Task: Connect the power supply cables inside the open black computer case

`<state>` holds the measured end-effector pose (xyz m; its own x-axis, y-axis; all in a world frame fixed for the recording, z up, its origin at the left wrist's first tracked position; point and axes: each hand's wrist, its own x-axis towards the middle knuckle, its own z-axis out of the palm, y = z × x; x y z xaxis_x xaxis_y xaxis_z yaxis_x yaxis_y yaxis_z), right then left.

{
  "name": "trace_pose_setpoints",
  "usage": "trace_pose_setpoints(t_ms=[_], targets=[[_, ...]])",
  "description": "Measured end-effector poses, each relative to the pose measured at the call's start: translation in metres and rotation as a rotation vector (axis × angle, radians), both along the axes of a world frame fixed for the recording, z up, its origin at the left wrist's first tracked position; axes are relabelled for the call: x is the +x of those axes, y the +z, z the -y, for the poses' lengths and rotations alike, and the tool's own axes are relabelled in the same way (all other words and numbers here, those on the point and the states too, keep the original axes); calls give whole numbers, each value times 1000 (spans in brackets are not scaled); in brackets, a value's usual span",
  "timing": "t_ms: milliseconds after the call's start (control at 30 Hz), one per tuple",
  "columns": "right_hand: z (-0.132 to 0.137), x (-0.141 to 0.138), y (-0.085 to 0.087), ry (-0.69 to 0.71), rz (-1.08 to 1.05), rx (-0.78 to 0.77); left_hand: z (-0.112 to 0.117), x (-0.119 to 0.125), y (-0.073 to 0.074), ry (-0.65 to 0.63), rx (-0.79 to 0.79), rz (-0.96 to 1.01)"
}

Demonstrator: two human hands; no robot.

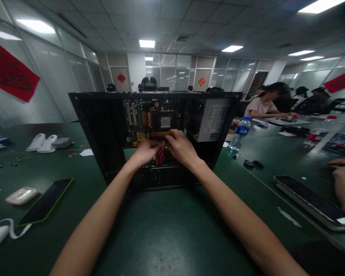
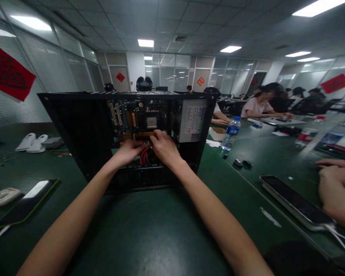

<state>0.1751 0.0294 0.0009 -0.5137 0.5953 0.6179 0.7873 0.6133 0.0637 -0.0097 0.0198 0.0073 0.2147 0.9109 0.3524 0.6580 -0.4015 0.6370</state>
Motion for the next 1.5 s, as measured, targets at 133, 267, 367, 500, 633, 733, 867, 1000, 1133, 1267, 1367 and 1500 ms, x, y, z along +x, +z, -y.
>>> trace_pose_setpoints(t_ms=[133,267,367,500,633,733,867,1000,1133,1267,1367,1500], targets=[[-13,3,-4,-3,112,-194,-5,1,-13,69,37,-121],[-27,8,-12,14,121,-275,-5,0,-18,110,-17,-222],[-33,11,-15,23,107,-293,-6,0,-18,156,-42,-283],[-37,9,-16,8,86,-285,-7,3,-16,182,-52,-341],[-34,6,-14,-6,79,-299,-7,8,-13,229,-43,-428],[-29,3,-13,-22,76,-304,-7,11,-10,281,-76,-497],[-24,2,-10,-43,65,-309,-10,17,-6,322,-119,-549],[-23,1,-9,-36,32,-294,-14,21,-2,357,-103,-656],[-22,2,-10,-29,12,-292,-12,25,1,399,-78,-718],[-21,2,-9,-41,6,-299,-9,28,2,404,-87,-722],[-21,1,-9,-36,3,-297,-9,27,3,398,-89,-714],[-21,1,-10,-32,-1,-294,-11,25,4,356,-99,-702]])
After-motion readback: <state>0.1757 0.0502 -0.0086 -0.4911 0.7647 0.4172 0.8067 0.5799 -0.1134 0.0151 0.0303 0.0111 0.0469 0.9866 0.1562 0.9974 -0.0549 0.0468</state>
